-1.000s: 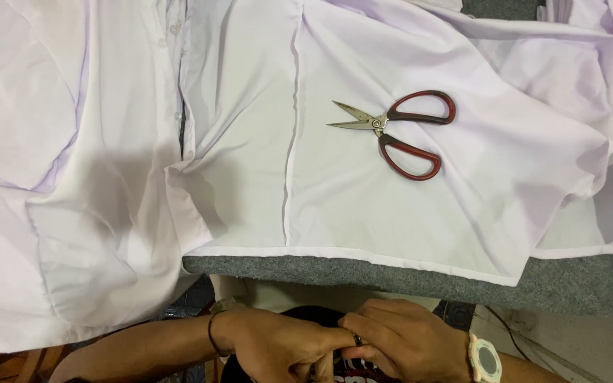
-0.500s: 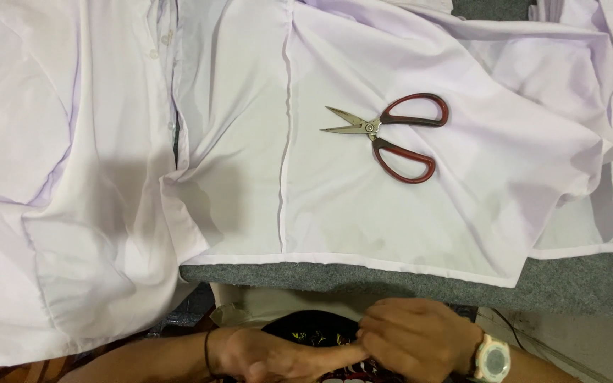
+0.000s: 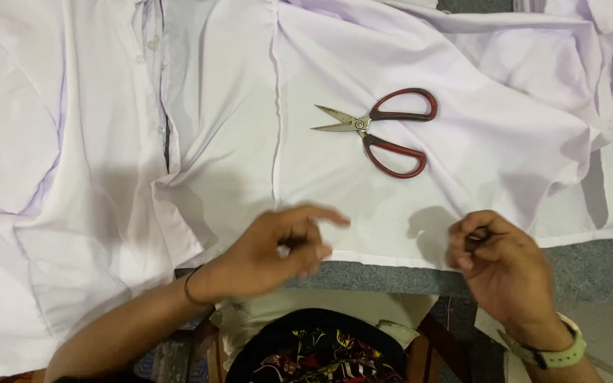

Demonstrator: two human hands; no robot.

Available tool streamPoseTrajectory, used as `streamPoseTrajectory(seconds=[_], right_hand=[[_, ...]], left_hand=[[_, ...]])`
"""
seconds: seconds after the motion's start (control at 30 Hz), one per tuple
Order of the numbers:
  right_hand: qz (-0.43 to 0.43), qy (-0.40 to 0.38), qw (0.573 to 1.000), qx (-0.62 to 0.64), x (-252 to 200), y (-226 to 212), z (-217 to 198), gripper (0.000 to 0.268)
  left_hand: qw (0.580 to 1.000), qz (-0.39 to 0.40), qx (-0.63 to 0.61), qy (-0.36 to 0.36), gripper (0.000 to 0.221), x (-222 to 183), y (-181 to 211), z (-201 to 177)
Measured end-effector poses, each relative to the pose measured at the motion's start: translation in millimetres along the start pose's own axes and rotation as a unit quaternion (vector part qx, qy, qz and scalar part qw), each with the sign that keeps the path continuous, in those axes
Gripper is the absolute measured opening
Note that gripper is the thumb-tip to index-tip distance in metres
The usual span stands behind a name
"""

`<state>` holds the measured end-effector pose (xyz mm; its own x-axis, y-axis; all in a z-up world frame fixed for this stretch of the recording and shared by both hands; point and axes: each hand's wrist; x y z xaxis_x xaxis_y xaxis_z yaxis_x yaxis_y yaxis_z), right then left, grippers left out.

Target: Trimming loose threads from white shirts using scissors on a work table in a factory setting.

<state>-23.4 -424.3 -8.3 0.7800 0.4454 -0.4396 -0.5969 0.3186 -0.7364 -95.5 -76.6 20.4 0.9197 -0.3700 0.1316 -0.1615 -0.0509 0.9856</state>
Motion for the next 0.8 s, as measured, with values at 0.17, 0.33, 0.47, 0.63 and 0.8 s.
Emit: streamPoseTrajectory(seconds=[0.17, 0.33, 0.47, 0.63, 0.8], right_hand=[[-0.121, -0.113, 0.916, -0.365, -5, 21, 78, 0.013], [-0.480, -0.070, 0.603, -0.633, 19, 26, 140, 0.025], [-0.569, 0.007, 0.471, -0.674, 27, 31, 150, 0.024], [-0.588, 0.050, 0.415, -0.693, 34, 44, 153, 0.012], [-0.489, 0.043, 0.611, -0.621, 44, 34, 141, 0.007]], left_hand=[[0.914, -0.091, -0.320, 0.230, 0.017, 92, 5, 11], [0.859, -0.048, -0.424, 0.281, 0.017, 138, 1, 33], [0.832, -0.025, -0.454, 0.318, 0.021, 148, -2, 31], [0.824, -0.074, -0.424, 0.368, 0.028, 149, -3, 25], [0.916, -0.011, -0.324, 0.239, 0.044, 137, -53, 30]])
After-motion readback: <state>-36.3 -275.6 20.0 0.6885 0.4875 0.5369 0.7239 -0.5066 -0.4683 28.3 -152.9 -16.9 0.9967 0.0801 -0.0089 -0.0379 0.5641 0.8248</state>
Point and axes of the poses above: each hand's wrist, its own x-axis towards the middle knuckle, its own z-axis out of the palm, y = z × x, and after that the axes turned 8 degrees about z, right-handed
